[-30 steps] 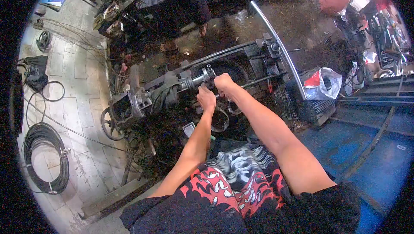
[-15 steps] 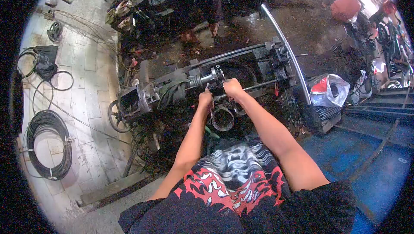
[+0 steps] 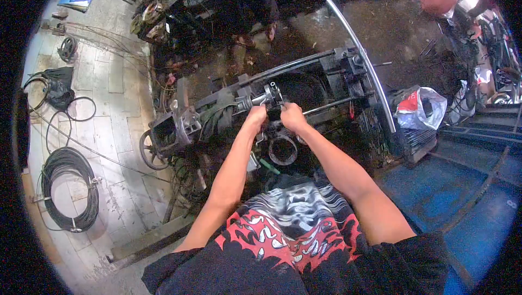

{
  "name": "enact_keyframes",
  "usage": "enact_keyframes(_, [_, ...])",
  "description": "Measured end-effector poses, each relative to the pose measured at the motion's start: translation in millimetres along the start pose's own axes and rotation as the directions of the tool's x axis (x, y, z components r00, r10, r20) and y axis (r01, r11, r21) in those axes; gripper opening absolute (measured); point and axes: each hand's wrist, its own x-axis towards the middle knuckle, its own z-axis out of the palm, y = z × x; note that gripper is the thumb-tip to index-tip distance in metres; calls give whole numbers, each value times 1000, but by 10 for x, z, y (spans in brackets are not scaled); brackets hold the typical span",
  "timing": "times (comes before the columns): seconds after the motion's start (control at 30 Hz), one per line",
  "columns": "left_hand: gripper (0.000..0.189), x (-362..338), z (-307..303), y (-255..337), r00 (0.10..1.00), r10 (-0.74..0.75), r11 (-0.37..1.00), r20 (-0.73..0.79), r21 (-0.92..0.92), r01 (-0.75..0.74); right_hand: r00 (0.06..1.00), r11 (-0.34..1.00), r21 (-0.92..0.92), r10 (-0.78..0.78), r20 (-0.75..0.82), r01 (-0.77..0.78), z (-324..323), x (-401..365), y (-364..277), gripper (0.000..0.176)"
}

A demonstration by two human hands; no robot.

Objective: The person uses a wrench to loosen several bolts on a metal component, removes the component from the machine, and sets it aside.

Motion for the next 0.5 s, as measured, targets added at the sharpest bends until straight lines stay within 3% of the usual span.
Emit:
enact_keyframes(0.03, [48, -81, 7, 57, 995, 82, 981, -62, 180, -69, 1000, 1000, 3, 7, 7, -7, 0, -26, -19, 29])
enact_keyframes(0.13, [51, 34, 34, -55, 982, 148, 961, -116, 250, -115, 998, 998, 41, 56, 16, -57, -47, -75, -113, 28])
enact_keyframes(0.17, [52, 845, 88, -623, 926, 362, 829, -107, 491, -267, 998, 997, 33, 66, 17, -66, -63, -86, -149, 28])
enact_keyframes(0.2, [52, 724, 106, -536, 926, 362, 826, -105, 497, -266, 997, 997, 26, 77, 16, -77, -67, -93, -158, 28])
enact_keyframes(0.27, [52, 288, 160, -269, 954, 210, 918, -216, 380, -117, 999, 999, -21, 40, -18, -41, -4, -73, -61, 28])
enact_keyframes(0.33, [52, 346, 112, -287, 957, 227, 897, -177, 421, -135, 999, 997, -75, -7, -53, 3, -5, -46, -52, 28])
enact_keyframes(0.4, [51, 328, 59, -336, 985, 148, 977, -90, 168, -132, 1000, 998, -60, 17, -5, -17, -10, -33, -18, 28])
enact_keyframes(0.5, [53, 349, 60, -342, 965, 238, 929, -114, 316, -191, 998, 997, -75, -40, -38, 37, 21, -14, 13, 27])
